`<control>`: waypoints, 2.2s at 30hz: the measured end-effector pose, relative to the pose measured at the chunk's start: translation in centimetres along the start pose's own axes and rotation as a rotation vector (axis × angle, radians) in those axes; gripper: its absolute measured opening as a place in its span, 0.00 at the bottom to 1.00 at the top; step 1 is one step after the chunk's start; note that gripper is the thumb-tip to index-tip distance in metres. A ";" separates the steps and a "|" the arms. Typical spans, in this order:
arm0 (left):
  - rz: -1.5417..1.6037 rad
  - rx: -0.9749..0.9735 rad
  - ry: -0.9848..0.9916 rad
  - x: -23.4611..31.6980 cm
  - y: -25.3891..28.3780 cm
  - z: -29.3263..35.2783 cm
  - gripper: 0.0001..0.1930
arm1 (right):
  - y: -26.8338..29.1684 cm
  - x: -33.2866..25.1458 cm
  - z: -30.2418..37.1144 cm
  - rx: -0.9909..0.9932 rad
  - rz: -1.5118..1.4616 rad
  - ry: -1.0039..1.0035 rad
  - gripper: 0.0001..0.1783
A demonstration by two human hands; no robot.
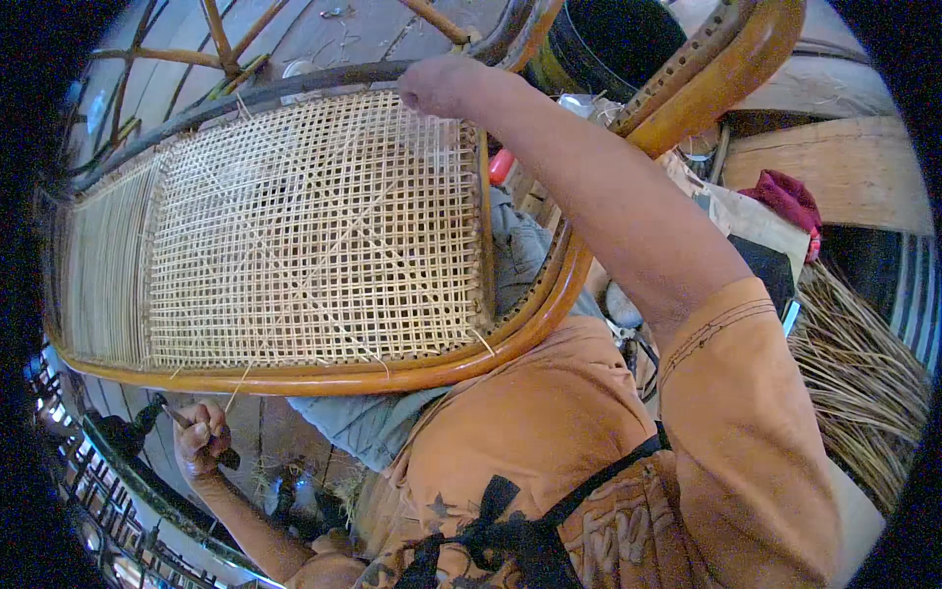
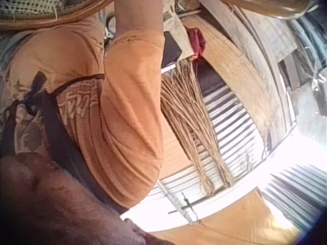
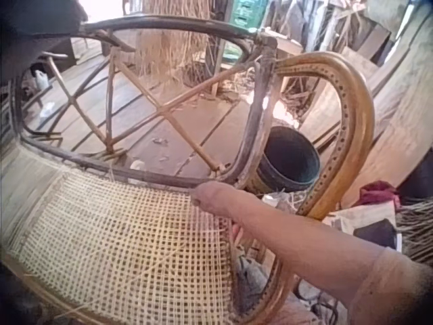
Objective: Weaving a rattan chair using strips and a small weaving tool.
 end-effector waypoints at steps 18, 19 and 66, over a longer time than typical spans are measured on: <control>-0.748 0.177 -0.326 13.2 -7.5 1.2 0.13 | 6.1 -9.7 3.3 -0.136 -0.926 0.204 0.37; -0.834 0.259 -0.257 12.5 -8.8 -1.3 0.14 | 7.6 -7.7 4.0 -0.016 -0.992 0.078 0.36; -1.655 -0.293 -0.137 2.2 -27.0 -21.7 0.11 | -1.9 -5.0 6.9 -0.047 -0.031 -0.218 0.13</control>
Point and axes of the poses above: each hand's wrist, its own z-axis away from the middle knuckle, its own y-axis out of the back of the hand, x = y × z, the point moved 5 cm from there along -z, towards the middle knuckle, and after that the axes turned 4 degrees about x, right-handed, at the moved point
